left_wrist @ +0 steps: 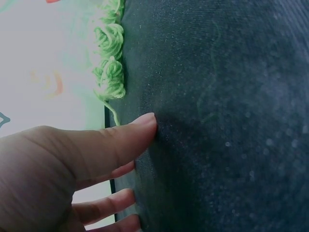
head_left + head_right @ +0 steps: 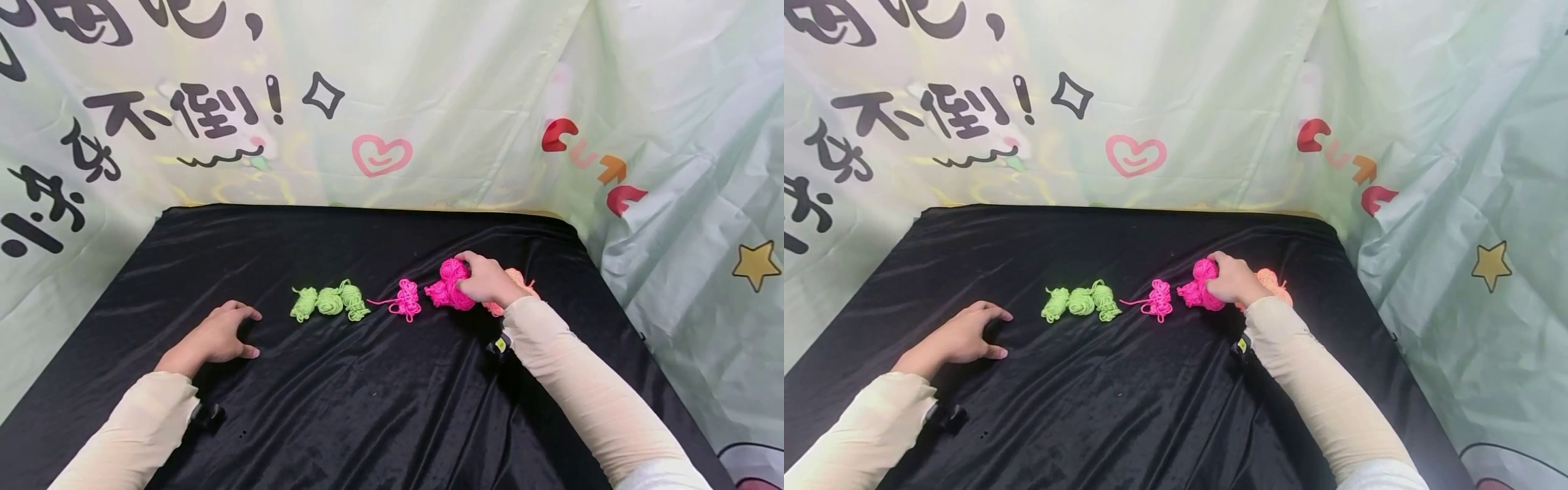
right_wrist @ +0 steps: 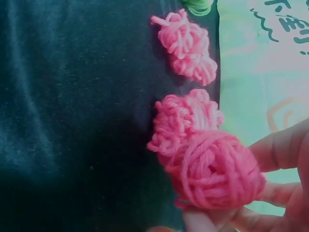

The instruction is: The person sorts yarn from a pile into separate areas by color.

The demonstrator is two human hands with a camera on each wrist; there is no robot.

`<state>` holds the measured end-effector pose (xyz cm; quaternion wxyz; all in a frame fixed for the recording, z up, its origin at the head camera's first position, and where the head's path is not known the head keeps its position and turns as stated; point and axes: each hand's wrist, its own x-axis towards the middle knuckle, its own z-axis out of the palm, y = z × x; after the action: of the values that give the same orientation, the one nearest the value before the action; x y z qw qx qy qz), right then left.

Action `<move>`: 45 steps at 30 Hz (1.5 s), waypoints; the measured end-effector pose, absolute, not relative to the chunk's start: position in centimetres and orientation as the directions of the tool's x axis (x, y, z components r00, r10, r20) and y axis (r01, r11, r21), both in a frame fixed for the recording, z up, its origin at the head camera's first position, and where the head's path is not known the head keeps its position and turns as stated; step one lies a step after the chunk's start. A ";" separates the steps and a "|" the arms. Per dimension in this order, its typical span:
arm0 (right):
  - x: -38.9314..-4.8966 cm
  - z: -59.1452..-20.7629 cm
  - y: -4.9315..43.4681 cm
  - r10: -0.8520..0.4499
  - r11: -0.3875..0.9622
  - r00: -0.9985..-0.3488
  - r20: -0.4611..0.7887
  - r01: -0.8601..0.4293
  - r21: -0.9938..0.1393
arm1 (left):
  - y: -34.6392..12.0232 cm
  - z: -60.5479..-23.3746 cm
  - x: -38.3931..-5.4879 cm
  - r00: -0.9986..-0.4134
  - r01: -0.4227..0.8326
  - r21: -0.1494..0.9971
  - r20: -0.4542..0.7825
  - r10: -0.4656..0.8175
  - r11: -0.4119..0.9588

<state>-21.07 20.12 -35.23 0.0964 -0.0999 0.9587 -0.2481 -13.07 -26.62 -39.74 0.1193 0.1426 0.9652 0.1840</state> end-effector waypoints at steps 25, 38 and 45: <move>-20.4 -38.1 17.5 -0.237 0.836 -0.951 -0.197 -0.096 -0.541 | -26.7 -39.8 -13.1 -0.924 0.227 0.388 -0.204 0.323 0.894; -20.4 -37.3 17.9 -0.230 0.805 -0.946 -0.229 -0.052 -0.591 | -26.8 -39.4 -13.2 -0.920 0.225 0.380 -0.219 0.324 0.897; -20.4 -37.1 18.2 -0.233 0.793 -0.946 -0.228 -0.049 -0.608 | -26.7 -39.4 -13.2 -0.928 0.211 0.376 -0.213 0.305 0.902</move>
<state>-20.41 18.18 -37.14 0.1469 -0.0751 0.9353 -0.3131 -13.24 -26.68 -39.36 0.1344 0.1336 0.9660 0.1760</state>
